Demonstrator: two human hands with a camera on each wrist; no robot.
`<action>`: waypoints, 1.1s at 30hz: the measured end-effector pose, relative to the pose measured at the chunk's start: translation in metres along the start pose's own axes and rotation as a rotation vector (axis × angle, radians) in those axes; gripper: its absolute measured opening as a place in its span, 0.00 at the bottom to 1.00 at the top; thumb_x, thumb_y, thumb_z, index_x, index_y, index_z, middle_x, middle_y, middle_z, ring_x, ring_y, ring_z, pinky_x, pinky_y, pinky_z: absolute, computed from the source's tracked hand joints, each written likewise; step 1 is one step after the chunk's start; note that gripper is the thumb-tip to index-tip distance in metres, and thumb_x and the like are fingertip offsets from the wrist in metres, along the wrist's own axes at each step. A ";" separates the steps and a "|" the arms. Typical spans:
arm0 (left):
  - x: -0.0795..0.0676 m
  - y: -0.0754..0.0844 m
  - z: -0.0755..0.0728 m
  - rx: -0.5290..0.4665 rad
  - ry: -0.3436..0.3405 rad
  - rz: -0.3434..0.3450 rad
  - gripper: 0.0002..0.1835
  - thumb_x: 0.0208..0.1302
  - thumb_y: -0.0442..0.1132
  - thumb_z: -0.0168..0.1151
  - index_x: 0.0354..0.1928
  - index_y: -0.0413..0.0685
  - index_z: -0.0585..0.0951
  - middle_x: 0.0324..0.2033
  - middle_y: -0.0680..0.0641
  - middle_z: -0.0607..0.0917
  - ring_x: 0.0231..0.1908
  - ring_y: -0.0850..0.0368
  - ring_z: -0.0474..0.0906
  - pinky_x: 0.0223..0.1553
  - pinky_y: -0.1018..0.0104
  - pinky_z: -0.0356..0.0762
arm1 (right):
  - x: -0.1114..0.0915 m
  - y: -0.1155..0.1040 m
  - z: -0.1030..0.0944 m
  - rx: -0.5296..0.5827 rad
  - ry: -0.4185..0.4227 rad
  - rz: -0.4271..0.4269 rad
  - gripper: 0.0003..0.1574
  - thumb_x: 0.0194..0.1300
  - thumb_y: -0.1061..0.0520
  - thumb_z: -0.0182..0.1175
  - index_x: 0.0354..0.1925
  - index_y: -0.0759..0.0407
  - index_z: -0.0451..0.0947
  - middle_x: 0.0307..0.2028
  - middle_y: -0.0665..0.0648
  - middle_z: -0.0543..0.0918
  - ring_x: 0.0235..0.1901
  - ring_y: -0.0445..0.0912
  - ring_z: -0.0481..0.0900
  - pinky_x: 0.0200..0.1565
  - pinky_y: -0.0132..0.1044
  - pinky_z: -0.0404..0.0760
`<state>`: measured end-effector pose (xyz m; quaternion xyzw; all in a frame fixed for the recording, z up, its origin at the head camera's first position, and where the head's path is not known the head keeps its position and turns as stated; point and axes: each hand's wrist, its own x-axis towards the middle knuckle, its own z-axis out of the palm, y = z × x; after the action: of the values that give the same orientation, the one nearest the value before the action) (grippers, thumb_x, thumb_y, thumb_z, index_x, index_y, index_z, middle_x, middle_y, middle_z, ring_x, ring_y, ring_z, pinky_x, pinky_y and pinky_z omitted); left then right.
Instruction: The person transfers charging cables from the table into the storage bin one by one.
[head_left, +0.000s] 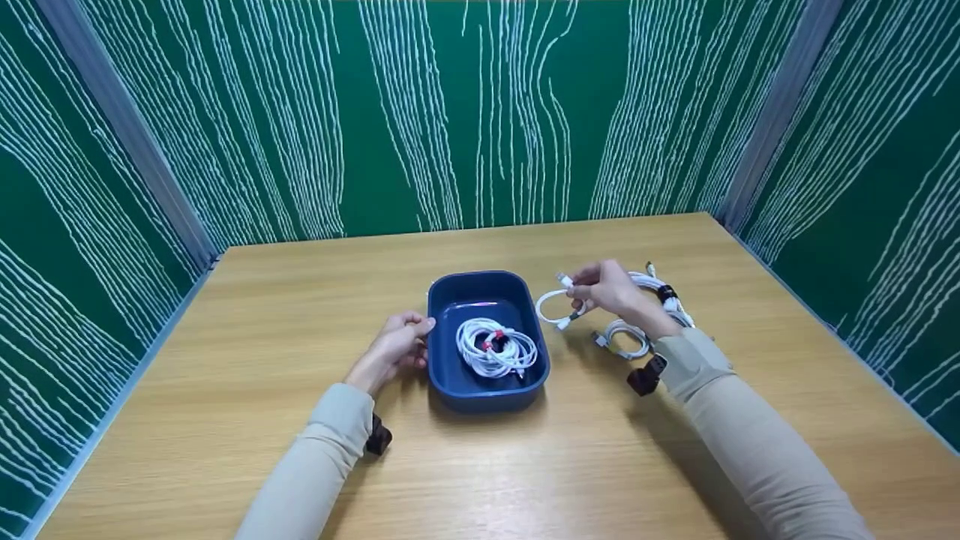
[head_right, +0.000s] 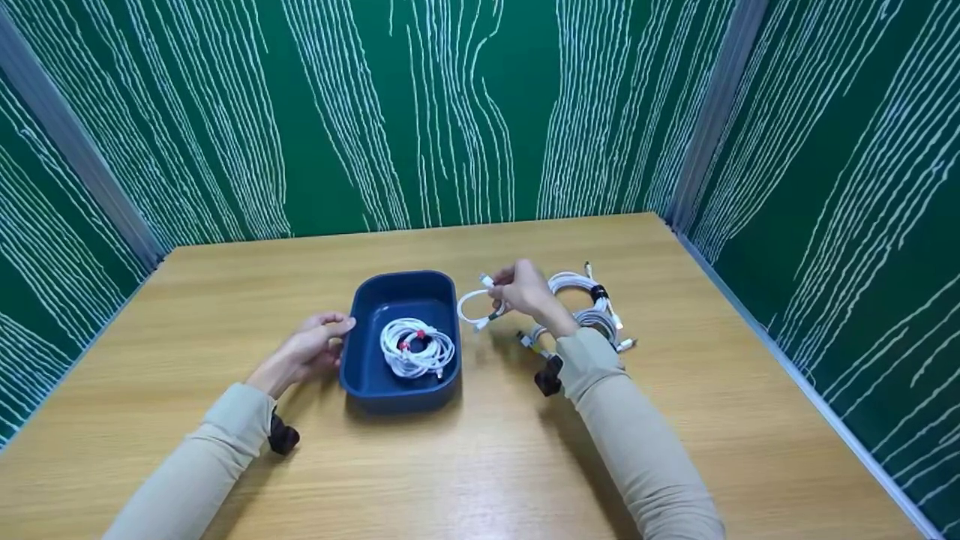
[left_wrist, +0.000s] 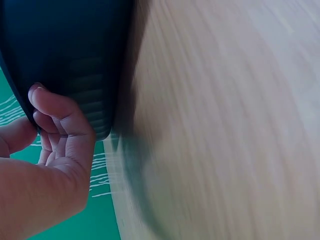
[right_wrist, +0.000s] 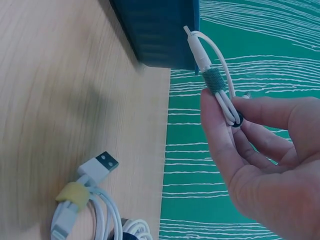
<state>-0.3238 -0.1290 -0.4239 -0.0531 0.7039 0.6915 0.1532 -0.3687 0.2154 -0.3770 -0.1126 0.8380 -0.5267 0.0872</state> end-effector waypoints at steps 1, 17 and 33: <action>0.000 0.000 0.000 -0.004 0.001 0.000 0.06 0.72 0.39 0.51 0.39 0.45 0.68 0.22 0.51 0.71 0.16 0.60 0.67 0.17 0.72 0.68 | 0.000 0.000 0.000 -0.002 0.004 0.004 0.15 0.64 0.68 0.57 0.48 0.77 0.74 0.27 0.49 0.81 0.27 0.41 0.82 0.31 0.29 0.84; 0.001 -0.008 0.001 -0.008 0.033 -0.025 0.05 0.72 0.39 0.52 0.39 0.45 0.68 0.22 0.50 0.70 0.17 0.59 0.67 0.17 0.72 0.67 | -0.002 -0.004 -0.003 -0.017 0.000 0.041 0.16 0.66 0.65 0.57 0.50 0.74 0.74 0.31 0.53 0.82 0.30 0.42 0.82 0.33 0.29 0.84; 0.000 0.002 0.001 0.003 0.009 -0.015 0.05 0.73 0.38 0.50 0.38 0.45 0.67 0.19 0.52 0.71 0.16 0.60 0.68 0.17 0.72 0.68 | 0.003 -0.033 0.015 0.030 -0.039 -0.037 0.14 0.64 0.67 0.59 0.48 0.72 0.76 0.29 0.52 0.82 0.29 0.43 0.82 0.32 0.29 0.84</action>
<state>-0.3240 -0.1276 -0.4217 -0.0616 0.7051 0.6892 0.1553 -0.3641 0.1881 -0.3534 -0.1370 0.8260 -0.5384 0.0954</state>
